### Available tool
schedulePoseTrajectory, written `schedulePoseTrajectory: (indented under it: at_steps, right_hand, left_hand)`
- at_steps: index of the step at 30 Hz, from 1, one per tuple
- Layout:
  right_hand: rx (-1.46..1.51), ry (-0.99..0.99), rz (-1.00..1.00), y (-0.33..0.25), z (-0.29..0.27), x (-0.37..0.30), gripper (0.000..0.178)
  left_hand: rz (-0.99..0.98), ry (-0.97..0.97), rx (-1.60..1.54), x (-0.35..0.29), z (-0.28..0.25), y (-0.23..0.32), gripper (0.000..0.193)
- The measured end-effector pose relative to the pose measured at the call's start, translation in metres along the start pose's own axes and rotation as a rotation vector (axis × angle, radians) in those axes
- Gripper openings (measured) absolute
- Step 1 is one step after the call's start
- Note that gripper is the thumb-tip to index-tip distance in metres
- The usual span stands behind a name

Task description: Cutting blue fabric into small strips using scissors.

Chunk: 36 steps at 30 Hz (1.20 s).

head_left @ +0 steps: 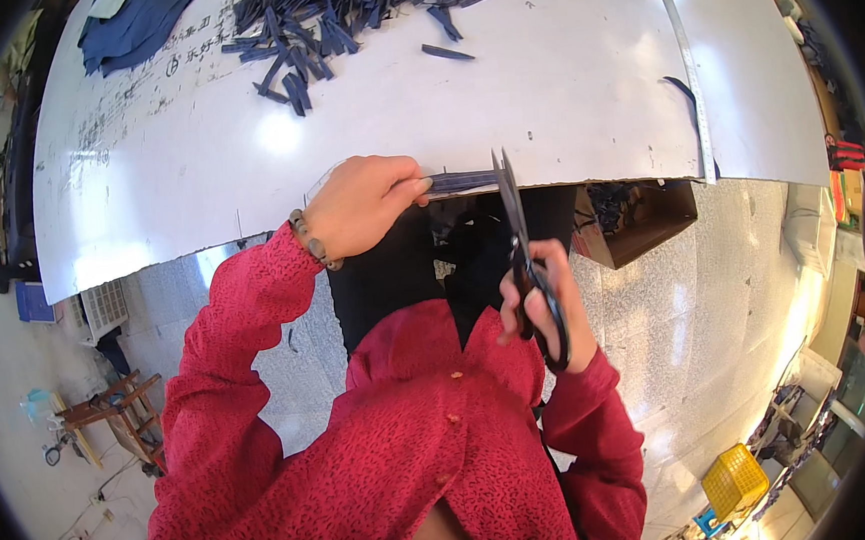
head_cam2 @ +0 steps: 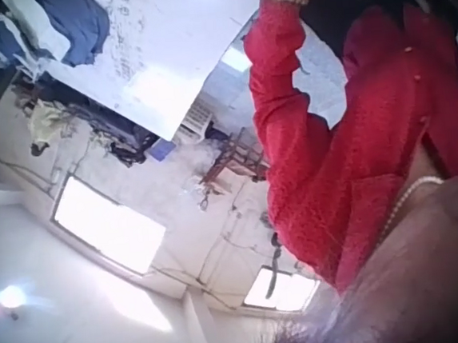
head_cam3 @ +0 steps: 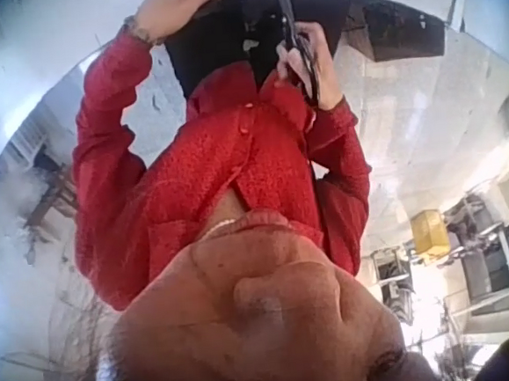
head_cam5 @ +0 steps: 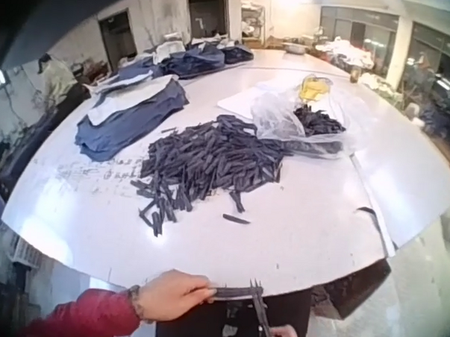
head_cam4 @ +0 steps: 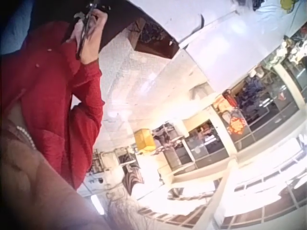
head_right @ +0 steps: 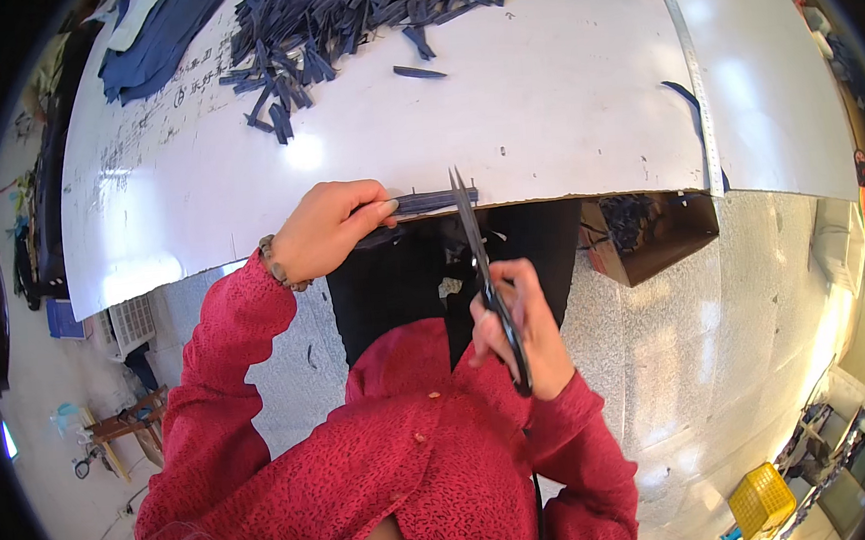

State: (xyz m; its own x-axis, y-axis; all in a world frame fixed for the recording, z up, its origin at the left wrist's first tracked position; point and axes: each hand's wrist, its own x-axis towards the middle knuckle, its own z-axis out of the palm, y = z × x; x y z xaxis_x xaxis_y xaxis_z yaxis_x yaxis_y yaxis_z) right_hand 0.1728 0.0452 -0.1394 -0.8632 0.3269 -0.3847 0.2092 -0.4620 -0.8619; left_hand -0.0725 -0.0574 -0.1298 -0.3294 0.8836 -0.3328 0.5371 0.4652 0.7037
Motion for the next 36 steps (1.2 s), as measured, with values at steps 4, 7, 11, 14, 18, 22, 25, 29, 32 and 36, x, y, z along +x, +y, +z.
schedulePoseTrajectory:
  at_steps: [4, 7, 11, 14, 18, 22, 25, 29, 32, 36]
  right_hand:
    - [-0.031, -0.030, 0.103, 0.016, 0.016, -0.019, 0.072]
    - [-0.033, -0.067, 0.127, 0.024, 0.021, -0.016, 0.070]
    - [-0.033, -0.069, 0.134, 0.032, 0.027, -0.012, 0.070]
    - [-0.054, -0.054, 0.127, 0.033, 0.028, -0.012, 0.071]
    - [-0.058, -0.033, 0.117, 0.032, 0.033, -0.012, 0.070]
    - [-0.065, -0.020, 0.089, 0.035, 0.032, -0.009, 0.070]
    - [-0.107, -0.013, 0.092, 0.031, 0.032, -0.003, 0.067]
    - [-0.157, -0.010, 0.094, 0.030, 0.033, 0.004, 0.063]
    - [-0.200, 0.001, 0.066, 0.035, 0.033, 0.011, 0.062]
    - [-0.201, 0.066, 0.063, 0.037, 0.041, 0.015, 0.062]
  left_hand:
    - [0.042, 0.023, -0.041, 0.001, 0.002, -0.003, 0.025]
    - [0.045, 0.032, -0.050, 0.000, 0.002, -0.007, 0.026]
    - [0.026, -0.007, -0.089, 0.003, 0.000, -0.009, 0.026]
    - [0.002, -0.037, -0.081, 0.003, -0.002, -0.009, 0.026]
    - [0.020, -0.018, -0.109, 0.002, -0.001, -0.011, 0.025]
    - [-0.001, -0.041, -0.096, 0.003, -0.002, -0.008, 0.025]
    - [0.010, -0.034, -0.117, 0.002, -0.003, -0.007, 0.025]
    - [-0.006, -0.050, -0.100, 0.002, -0.004, -0.006, 0.025]
    - [0.006, -0.051, -0.084, 0.003, -0.004, -0.006, 0.024]
    - [0.002, -0.050, -0.098, 0.003, -0.003, -0.008, 0.025]
